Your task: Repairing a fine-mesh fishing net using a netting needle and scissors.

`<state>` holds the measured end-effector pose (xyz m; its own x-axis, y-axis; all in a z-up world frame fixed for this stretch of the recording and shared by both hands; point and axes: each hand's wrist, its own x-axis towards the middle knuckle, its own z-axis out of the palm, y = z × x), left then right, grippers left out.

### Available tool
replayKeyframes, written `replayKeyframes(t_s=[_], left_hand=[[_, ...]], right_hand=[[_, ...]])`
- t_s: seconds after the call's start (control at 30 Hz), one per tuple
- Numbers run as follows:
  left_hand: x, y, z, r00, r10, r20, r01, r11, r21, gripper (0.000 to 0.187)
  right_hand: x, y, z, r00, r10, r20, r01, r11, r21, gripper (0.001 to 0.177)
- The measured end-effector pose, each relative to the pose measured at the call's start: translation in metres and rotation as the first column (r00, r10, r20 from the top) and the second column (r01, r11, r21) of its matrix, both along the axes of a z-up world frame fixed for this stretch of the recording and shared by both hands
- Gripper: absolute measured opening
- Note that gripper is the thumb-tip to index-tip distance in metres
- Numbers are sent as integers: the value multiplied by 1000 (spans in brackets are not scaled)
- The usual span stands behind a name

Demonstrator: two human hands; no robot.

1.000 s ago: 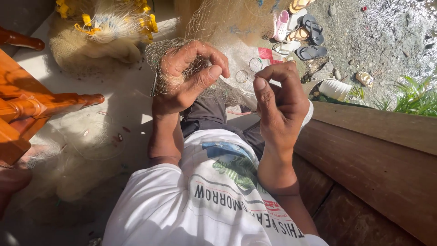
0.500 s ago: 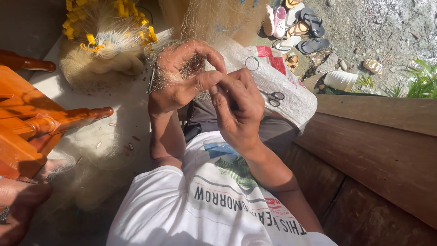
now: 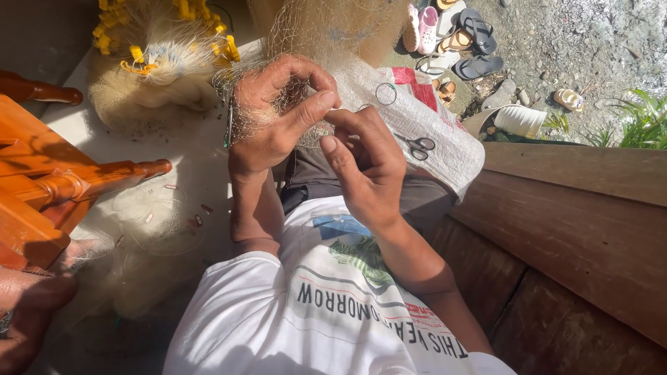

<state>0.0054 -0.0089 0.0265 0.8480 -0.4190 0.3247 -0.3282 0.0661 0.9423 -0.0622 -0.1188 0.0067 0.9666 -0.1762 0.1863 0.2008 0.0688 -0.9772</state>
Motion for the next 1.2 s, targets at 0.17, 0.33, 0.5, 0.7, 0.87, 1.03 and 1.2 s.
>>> replayKeyframes(t_s=[0.17, 0.33, 0.5, 0.7, 0.87, 1.03, 1.2], left_hand=[[3, 4, -7, 1000, -9, 23, 10, 999, -39, 7], [3, 12, -8, 990, 46, 136, -50, 998, 27, 10], [4, 19, -8, 980, 94, 176, -105, 993, 54, 10], [7, 22, -5, 978, -17, 210, 6, 999, 50, 9], [8, 20, -2, 969, -56, 239, 42, 997, 64, 10], [8, 20, -5, 972, -16, 233, -7, 995, 97, 10], [6, 24, -5, 975, -39, 221, 20, 996, 89, 10]], right_hand=[[-10, -29, 2, 958, 156, -240, 46, 745, 665, 19], [-15, -55, -18, 911, 172, -375, 165, 681, 713, 17], [-22, -60, -48, 850, 473, -232, 29, 397, 917, 16], [-43, -46, -91, 744, 615, -259, 227, 132, 965, 23], [-53, -33, -83, 692, 678, -250, 165, 189, 968, 24], [-56, -38, -76, 707, 662, -249, -154, 489, 859, 25], [-64, -45, -83, 746, 615, -255, -116, 498, 860, 29]])
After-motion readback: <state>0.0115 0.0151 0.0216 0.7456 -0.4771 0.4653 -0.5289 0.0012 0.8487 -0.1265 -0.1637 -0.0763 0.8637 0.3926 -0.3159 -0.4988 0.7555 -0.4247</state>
